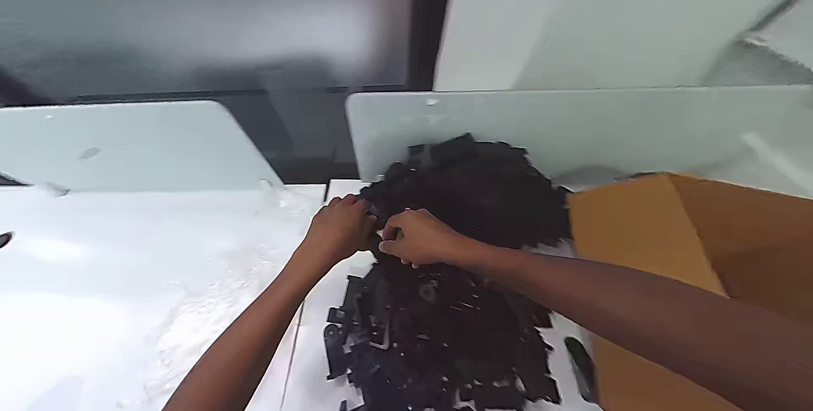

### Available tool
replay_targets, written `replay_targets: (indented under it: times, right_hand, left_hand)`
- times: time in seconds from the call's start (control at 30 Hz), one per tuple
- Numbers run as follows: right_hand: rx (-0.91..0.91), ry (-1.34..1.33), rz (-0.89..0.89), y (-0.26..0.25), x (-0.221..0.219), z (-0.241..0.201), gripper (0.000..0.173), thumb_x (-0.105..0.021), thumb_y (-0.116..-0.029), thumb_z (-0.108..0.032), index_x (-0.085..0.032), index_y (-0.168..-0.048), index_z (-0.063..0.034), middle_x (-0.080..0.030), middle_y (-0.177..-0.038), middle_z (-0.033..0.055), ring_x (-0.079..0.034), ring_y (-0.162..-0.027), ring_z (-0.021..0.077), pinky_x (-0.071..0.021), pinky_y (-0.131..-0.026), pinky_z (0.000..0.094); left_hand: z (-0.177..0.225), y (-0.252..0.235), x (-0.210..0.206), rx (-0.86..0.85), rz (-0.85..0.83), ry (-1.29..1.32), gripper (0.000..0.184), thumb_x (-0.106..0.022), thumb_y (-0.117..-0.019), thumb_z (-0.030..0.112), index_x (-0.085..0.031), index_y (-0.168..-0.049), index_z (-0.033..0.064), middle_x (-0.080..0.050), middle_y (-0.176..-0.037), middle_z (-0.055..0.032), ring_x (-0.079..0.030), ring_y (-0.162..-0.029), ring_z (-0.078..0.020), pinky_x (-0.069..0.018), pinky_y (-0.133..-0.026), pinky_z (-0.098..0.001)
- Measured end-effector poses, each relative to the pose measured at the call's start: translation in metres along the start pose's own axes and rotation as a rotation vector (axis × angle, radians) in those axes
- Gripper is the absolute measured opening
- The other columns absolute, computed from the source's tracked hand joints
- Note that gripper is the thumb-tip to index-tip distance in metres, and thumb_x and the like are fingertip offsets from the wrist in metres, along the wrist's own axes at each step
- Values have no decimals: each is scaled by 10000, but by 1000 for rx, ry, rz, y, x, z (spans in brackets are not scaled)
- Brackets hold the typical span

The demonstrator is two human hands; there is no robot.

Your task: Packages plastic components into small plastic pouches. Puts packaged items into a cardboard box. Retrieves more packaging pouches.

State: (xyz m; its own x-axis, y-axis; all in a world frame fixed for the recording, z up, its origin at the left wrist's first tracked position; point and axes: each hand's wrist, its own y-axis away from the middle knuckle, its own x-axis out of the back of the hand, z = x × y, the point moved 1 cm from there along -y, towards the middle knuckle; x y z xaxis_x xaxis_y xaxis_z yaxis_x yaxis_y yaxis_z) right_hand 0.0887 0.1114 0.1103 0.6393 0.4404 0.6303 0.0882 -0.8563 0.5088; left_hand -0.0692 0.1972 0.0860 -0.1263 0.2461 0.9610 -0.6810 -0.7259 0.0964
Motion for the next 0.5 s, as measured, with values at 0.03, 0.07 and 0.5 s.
replay_targets:
  times: [0.03, 0.07, 0.5]
  right_hand:
    - [-18, -23, 4, 33, 11, 14, 314, -588, -1045, -334, -669, -1224, -89, -692, -870, 57, -657, -652, 107, -568, -646, 289]
    - [-29, -58, 23, 67, 21, 28, 303, -591, -1046, -318, -670, -1230, -91, -690, -862, 50, -649, -637, 92, -560, -622, 269]
    - [-353, -565, 552, 353, 71, 279, 130, -616, -1032, -143, -684, -1092, -51, -701, -856, 59, -674, -663, 113, -570, -593, 249]
  left_hand:
    - [31, 4, 2, -109, 14, 7, 340, -537, -1052, 341, -691, -1210, 83, -669, -1181, -149, -626, -1154, -366, -515, -931, -582]
    - [62, 7, 4, -216, 37, 14, 323, -541, -1047, 340, -702, -1182, 94, -682, -1147, -128, -644, -1117, -340, -533, -914, -554]
    - [412, -30, -55, -1141, 39, 181, 260, -527, -1033, 285, -716, -1122, 129, -690, -989, -44, -667, -934, -213, -569, -779, -377]
